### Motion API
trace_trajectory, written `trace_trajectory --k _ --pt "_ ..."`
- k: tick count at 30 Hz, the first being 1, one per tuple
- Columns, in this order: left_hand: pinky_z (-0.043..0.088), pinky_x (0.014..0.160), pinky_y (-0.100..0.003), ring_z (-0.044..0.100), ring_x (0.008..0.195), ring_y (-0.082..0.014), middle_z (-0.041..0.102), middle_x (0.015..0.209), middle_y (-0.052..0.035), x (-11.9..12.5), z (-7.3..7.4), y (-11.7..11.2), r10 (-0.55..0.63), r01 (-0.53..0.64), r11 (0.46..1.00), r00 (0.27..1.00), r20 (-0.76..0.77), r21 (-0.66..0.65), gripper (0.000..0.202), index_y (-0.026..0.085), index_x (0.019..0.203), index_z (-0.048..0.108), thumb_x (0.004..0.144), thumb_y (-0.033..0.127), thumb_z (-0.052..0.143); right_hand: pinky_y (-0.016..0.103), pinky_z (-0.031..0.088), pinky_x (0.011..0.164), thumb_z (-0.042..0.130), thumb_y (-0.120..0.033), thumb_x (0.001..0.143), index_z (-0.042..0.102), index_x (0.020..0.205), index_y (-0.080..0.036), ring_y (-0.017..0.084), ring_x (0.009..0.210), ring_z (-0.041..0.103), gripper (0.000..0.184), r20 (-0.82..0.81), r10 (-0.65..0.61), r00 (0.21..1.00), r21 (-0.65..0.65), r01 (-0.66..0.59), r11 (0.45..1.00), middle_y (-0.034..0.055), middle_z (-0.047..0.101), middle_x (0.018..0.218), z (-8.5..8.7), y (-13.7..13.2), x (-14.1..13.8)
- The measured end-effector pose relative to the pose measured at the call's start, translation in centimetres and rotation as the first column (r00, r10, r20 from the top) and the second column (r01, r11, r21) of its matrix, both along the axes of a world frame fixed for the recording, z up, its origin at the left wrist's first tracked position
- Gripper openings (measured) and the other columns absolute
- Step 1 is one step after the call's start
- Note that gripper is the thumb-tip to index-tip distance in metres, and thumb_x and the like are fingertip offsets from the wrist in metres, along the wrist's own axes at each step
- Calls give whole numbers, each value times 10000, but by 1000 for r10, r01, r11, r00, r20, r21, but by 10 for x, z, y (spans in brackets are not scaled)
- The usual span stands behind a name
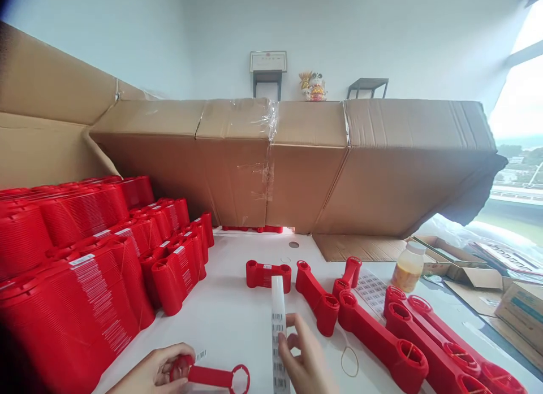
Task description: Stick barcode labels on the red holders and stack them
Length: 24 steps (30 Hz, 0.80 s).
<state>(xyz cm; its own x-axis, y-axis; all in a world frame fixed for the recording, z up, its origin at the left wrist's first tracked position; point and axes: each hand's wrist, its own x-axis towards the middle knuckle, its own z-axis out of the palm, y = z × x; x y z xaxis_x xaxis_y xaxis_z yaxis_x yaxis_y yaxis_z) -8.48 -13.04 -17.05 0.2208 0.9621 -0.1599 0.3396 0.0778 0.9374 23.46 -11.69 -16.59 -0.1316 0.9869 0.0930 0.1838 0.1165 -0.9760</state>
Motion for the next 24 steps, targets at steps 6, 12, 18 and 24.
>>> trace_trajectory --k 6,12,18,24 --pt "517 692 -324 602 690 -151 607 908 -6 5 62 32 41 -69 985 984 171 160 516 196 1095 642 790 593 766 320 508 651 566 -401 971 613 1072 -202 206 793 638 228 77 16 997 156 -28 987 55 690 938 62 20 1" --pt "496 646 -322 622 674 -162 642 870 -4 44 155 46 90 -202 931 935 342 305 554 170 1183 614 780 491 816 319 534 658 627 -498 945 606 1218 -221 203 764 667 390 -97 221 970 270 -188 944 18 673 835 127 39 -15" --pt "509 682 -360 615 630 -182 624 732 42 63 199 74 127 -240 847 958 259 475 643 175 1229 541 741 500 804 280 551 733 689 -485 931 591 1125 -213 185 888 691 348 -173 352 920 367 -272 890 39 696 1002 178 65 -17" --pt "547 693 -358 635 660 -185 663 761 34 63 205 93 158 -232 841 969 189 489 768 197 1338 473 739 542 808 229 476 632 612 -573 968 619 874 -182 132 717 613 402 -185 173 967 352 -99 931 3 659 789 186 92 -17"
